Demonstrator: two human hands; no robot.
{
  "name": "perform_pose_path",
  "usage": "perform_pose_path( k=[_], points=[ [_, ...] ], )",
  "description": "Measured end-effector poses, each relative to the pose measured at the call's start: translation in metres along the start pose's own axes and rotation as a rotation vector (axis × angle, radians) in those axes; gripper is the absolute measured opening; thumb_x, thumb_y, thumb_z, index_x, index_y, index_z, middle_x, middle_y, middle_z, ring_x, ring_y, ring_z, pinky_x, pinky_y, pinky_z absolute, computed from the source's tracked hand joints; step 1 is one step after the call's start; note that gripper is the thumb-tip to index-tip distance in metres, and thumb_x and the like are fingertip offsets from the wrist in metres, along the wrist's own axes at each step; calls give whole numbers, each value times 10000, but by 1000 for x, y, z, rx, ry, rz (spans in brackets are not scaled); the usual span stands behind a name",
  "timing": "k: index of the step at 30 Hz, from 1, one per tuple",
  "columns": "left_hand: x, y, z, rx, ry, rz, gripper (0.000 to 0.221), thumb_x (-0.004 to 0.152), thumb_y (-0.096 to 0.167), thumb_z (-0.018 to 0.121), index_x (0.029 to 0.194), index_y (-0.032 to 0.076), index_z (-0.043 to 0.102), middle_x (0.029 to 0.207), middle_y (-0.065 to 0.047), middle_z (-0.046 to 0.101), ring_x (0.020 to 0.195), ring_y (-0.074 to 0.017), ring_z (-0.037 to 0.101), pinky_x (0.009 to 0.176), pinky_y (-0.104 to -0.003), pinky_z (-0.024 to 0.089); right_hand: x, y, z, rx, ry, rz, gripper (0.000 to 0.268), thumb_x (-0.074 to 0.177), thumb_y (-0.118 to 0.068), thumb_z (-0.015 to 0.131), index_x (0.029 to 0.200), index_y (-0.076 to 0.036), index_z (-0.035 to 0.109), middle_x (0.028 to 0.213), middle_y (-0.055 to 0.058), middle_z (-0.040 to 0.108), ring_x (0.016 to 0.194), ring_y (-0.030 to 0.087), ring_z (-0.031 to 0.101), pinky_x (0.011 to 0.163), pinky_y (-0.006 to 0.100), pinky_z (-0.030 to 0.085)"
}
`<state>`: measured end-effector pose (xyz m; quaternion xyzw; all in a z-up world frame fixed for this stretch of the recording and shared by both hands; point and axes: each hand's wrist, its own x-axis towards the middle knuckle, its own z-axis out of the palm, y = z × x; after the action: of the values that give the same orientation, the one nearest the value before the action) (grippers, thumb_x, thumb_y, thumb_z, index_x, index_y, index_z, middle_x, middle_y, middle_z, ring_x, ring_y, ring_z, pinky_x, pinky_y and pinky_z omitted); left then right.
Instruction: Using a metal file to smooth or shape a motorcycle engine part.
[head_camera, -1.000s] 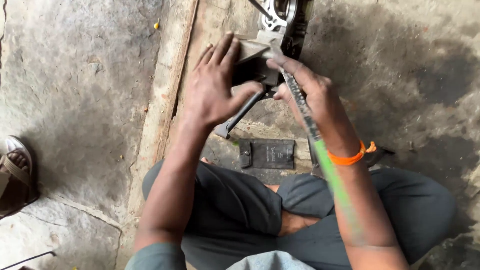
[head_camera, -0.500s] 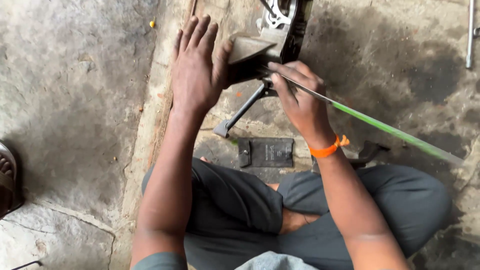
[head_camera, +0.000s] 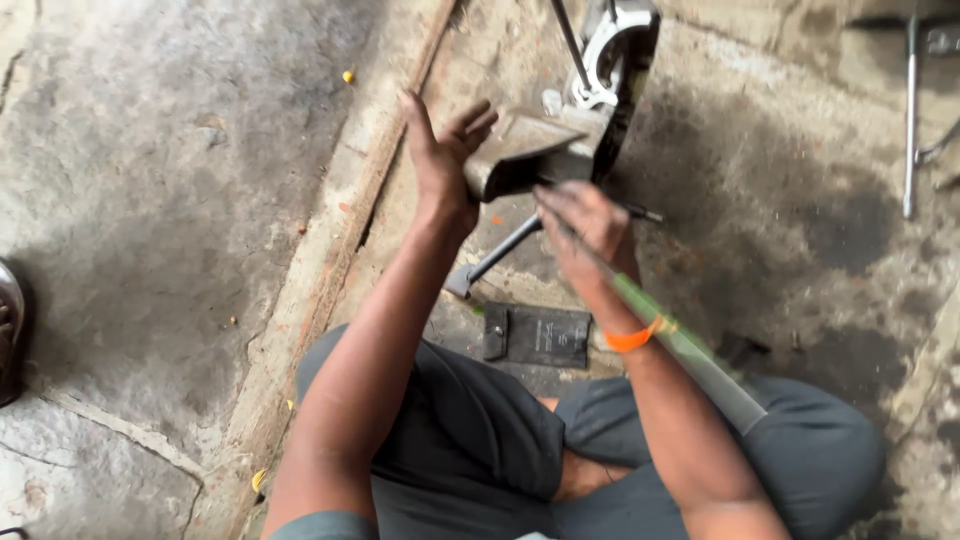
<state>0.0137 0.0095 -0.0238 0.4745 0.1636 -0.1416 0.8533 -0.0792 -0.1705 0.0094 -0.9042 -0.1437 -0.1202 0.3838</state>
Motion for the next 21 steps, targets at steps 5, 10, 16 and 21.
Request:
perform_pose_path(
  k=[5, 10, 16, 21],
  points=[
    [33, -59, -12, 149, 56, 166, 1086, 803, 781, 154, 1503, 19, 486, 1561, -193, 486, 1502, -356, 314, 1123, -612, 109, 5, -26, -19, 88, 33, 23, 181, 959, -64, 738, 1119, 15, 761, 1042, 172, 745, 926, 285, 746, 813, 354, 575],
    [119, -124, -54, 937, 210, 1034, 635, 864, 299, 455, 1457, 82, 517, 1507, -130, 559, 1470, -341, 479, 1156, -462, 378, -9, -6, 8, 170, 40, -147, 148, 1044, -64, 671, 1148, 23, 731, 1094, 198, 741, 980, 304, 728, 894, 384, 565],
    [44, -56, 15, 789, 248, 746, 569, 1032, 585, 487, 1218, 120, 755, 1154, -161, 754, 1093, -339, 710, 1025, -438, 552, -15, 96, 57, -137, 237, -102, 195, 1097, -49, 644, 1176, 70, 777, 1077, 189, 758, 966, 268, 715, 896, 354, 555],
    [48, -55, 19, 812, 188, 689, 815, 1027, 759, 353, 1269, 79, 732, 1198, -240, 755, 1183, -389, 675, 1125, -516, 445, -22, 196, 128, 283, 305, -36, 271, 1109, -17, 520, 1267, 196, 572, 1196, 296, 707, 1163, 330, 725, 1098, 374, 598]
  ],
)
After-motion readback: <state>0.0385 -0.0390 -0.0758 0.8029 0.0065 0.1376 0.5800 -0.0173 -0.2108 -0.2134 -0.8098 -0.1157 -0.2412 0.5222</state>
